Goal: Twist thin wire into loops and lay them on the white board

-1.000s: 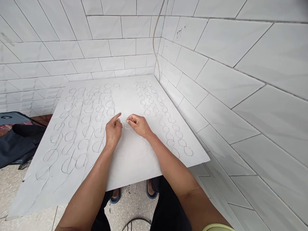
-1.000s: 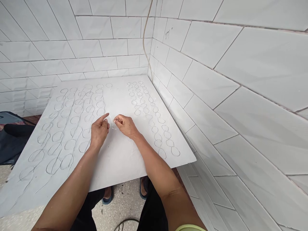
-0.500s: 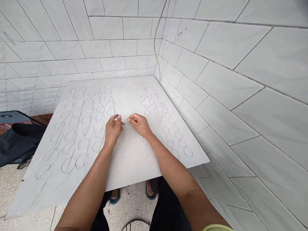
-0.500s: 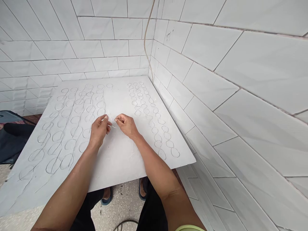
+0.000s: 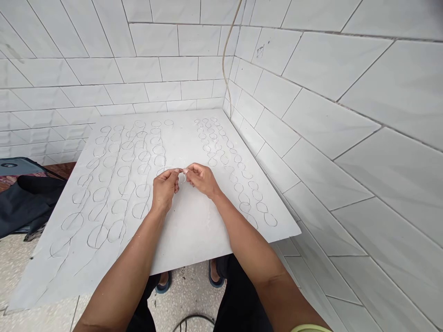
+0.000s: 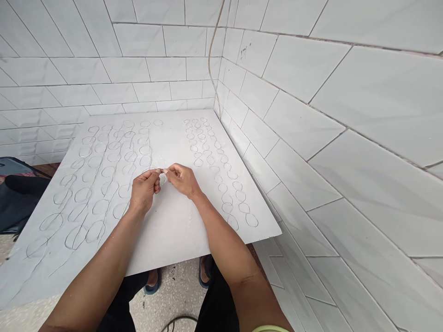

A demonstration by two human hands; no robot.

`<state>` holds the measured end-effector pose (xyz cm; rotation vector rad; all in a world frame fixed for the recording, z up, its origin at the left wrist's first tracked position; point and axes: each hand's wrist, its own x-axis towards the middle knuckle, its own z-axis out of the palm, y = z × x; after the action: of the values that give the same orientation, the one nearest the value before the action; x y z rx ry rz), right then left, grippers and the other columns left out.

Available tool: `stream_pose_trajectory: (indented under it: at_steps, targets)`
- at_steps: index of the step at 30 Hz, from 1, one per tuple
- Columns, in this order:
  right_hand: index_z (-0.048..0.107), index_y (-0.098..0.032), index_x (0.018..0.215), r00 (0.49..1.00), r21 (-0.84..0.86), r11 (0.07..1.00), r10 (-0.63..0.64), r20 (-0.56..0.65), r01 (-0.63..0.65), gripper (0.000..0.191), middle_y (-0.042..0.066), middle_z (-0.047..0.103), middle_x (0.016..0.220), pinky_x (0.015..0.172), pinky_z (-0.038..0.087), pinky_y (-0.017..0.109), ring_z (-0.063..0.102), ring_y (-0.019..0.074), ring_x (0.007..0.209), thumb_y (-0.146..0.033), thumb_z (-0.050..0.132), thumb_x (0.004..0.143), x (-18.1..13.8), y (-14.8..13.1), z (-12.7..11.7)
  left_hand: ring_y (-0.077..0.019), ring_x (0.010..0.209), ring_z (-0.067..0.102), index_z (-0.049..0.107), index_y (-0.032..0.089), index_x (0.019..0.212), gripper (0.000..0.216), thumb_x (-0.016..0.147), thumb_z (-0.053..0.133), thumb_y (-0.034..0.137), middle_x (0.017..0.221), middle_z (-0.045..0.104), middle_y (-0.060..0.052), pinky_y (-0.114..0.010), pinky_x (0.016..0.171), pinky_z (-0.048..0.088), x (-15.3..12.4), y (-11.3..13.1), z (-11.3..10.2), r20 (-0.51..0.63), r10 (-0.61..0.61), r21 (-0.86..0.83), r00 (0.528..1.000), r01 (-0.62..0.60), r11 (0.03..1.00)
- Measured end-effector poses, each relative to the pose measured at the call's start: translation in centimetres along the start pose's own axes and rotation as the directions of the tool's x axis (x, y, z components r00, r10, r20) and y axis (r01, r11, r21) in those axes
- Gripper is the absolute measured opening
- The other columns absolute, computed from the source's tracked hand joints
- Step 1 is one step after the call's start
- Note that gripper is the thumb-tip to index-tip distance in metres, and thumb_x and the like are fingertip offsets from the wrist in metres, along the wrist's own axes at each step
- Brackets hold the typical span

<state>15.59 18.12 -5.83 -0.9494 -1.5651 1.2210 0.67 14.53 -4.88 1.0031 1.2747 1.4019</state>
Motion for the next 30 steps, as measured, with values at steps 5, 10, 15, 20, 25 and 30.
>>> stream_pose_trajectory:
  at_steps: [5,10,15,20,25,30]
  targets:
    - [0.069,-0.017,0.091,0.995,0.291,0.952,0.083,0.062,-0.098,0.038,0.003,0.061,0.081,0.058,0.047,0.026,0.054,0.0112,0.064,-0.055,0.066,0.087,0.8,-0.1,-2.1,-0.008,0.051,0.029,0.077,0.015,0.09,0.027,0.081,0.074,0.04,0.06,0.034,0.006,-0.025,0.048,0.025,-0.1,0.4,-0.1,0.086,-0.048,0.008,0.995,0.047,0.999]
    - [0.07,-0.016,0.094,0.978,0.409,0.897,0.097,0.186,-0.167,0.033,-0.002,0.056,0.07,0.055,0.044,0.025,0.05,0.0094,0.058,-0.044,0.078,0.079,1.1,0.4,-2.4,-0.0084,0.052,0.031,0.077,0.014,0.089,0.028,0.079,0.076,0.04,0.059,0.036,0.005,-0.026,0.049,0.026,-0.1,0.1,0.0,0.141,-0.076,0.05,0.987,0.069,0.996]
    - [0.065,-0.017,0.09,0.981,0.449,0.879,0.097,0.165,-0.163,0.034,0.0,0.062,0.074,0.055,0.047,0.026,0.055,0.0109,0.06,-0.042,0.081,0.076,1.1,0.6,-2.1,-0.0089,0.054,0.036,0.075,0.014,0.088,0.025,0.082,0.073,0.038,0.064,0.038,0.004,-0.026,0.05,0.029,-0.1,0.7,0.0,0.204,-0.095,-0.05,0.974,0.107,0.993]
    - [0.061,-0.019,0.088,0.984,0.418,0.895,0.102,0.144,-0.154,0.033,0.0,0.063,0.075,0.055,0.046,0.025,0.056,0.0113,0.061,-0.043,0.079,0.077,1.2,0.5,-2.3,-0.009,0.052,0.032,0.074,0.015,0.086,0.028,0.083,0.073,0.043,0.061,0.035,0.005,-0.026,0.049,0.026,0.0,1.2,-0.2,0.233,-0.095,-0.02,0.968,0.103,0.994]
    - [0.061,-0.02,0.082,0.993,0.2,0.975,0.077,0.09,-0.094,0.029,-0.003,0.055,0.067,0.053,0.043,0.025,0.048,0.0103,0.057,-0.046,0.074,0.081,1.1,0.5,-2.5,-0.0091,0.05,0.025,0.077,0.018,0.085,0.03,0.081,0.074,0.047,0.056,0.034,0.005,-0.027,0.05,0.022,0.2,0.8,-0.7,0.192,-0.059,0.224,0.98,0.015,0.975]
    - [0.043,-0.021,0.062,0.999,-0.263,0.965,0.007,-0.042,-0.018,0.041,-0.004,0.039,0.058,0.047,0.024,0.027,0.029,0.0098,0.051,-0.044,0.06,0.091,0.6,0.9,-1.9,-0.0103,0.051,0.026,0.074,0.02,0.077,0.024,0.081,0.07,0.043,0.058,0.04,0.004,-0.028,0.048,0.02,-0.2,0.3,-0.3,0.128,0.008,0.439,0.992,-0.064,0.896]
